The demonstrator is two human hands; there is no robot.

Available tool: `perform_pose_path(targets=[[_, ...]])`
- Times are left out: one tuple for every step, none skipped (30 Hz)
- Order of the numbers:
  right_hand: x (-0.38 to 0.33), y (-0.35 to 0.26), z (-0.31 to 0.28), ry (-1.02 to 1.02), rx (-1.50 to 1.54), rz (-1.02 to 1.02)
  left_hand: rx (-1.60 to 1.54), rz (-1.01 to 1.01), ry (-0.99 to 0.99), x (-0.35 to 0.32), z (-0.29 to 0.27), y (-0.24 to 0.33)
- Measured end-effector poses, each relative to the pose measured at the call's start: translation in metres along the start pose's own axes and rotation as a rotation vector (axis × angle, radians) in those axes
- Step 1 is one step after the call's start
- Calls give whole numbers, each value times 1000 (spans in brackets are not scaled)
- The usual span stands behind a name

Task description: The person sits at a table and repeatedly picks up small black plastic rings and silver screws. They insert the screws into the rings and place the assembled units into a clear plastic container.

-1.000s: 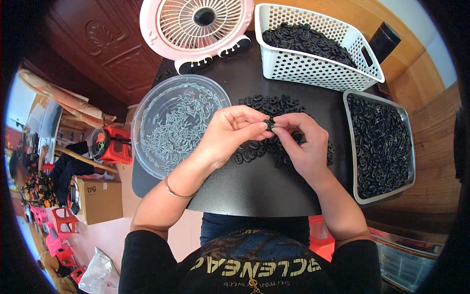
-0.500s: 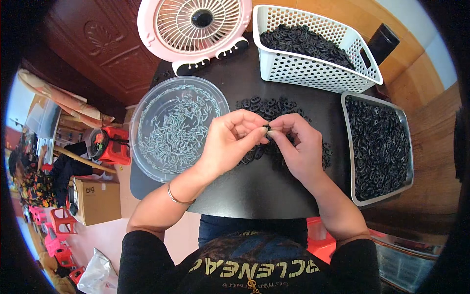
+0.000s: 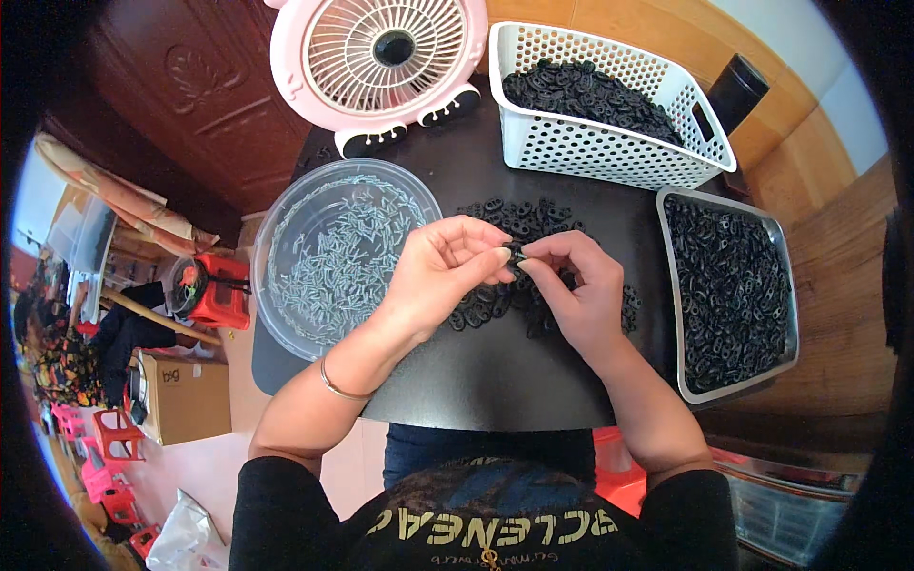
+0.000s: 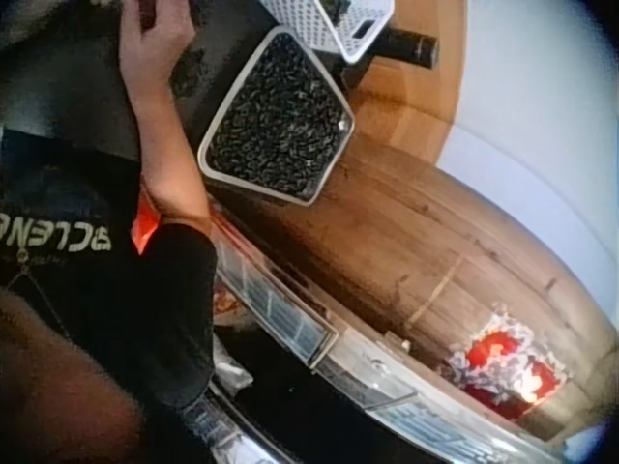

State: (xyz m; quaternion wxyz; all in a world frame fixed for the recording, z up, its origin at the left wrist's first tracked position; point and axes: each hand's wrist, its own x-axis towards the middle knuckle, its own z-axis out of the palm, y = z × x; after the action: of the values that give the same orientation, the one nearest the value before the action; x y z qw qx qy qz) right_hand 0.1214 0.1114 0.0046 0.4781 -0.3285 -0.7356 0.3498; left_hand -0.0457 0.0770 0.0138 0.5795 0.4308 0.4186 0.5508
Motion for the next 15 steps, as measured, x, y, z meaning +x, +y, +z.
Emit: perform_pose_path(targets=[[0,0,1,9,-8,1,-7,-4,-1,0,0,-1],[0,1,1,18,-15,2,-14,-9,-1,0,1,-1],[0,1,2,26,-22,3,-21,-13,0,0,2,-2],[-1,1,2,20,-28,-3,-12,-12,-2,-1,3,-2],[0,0,1,14,-33,-9,-3,-11,-4,-1,3,-3],[-1,1,1,8,-38,-15,6,-9,-6,-1,4,-3],[-1,3,1,1,-1,15,11,0,-1,-2,4,-4],[-2,7,2,-6,37,45,16,10,4,-2,5,-5],[-3,9,3,-13,75,75,20,19,10,-2,5,-5],[-3,8,3,-31,120,131,57,38,18,-3,7,-5],[-3,7,3,-49,166,187,93,57,27,-3,8,-5],[-3,6,2,-67,211,243,129,76,36,-4,9,-5],[-3,6,2,-72,226,250,178,100,26,-5,9,-5],[-3,6,2,-76,242,258,226,125,15,-6,9,-4],[-4,6,1,-79,257,265,274,149,4,-6,9,-3]])
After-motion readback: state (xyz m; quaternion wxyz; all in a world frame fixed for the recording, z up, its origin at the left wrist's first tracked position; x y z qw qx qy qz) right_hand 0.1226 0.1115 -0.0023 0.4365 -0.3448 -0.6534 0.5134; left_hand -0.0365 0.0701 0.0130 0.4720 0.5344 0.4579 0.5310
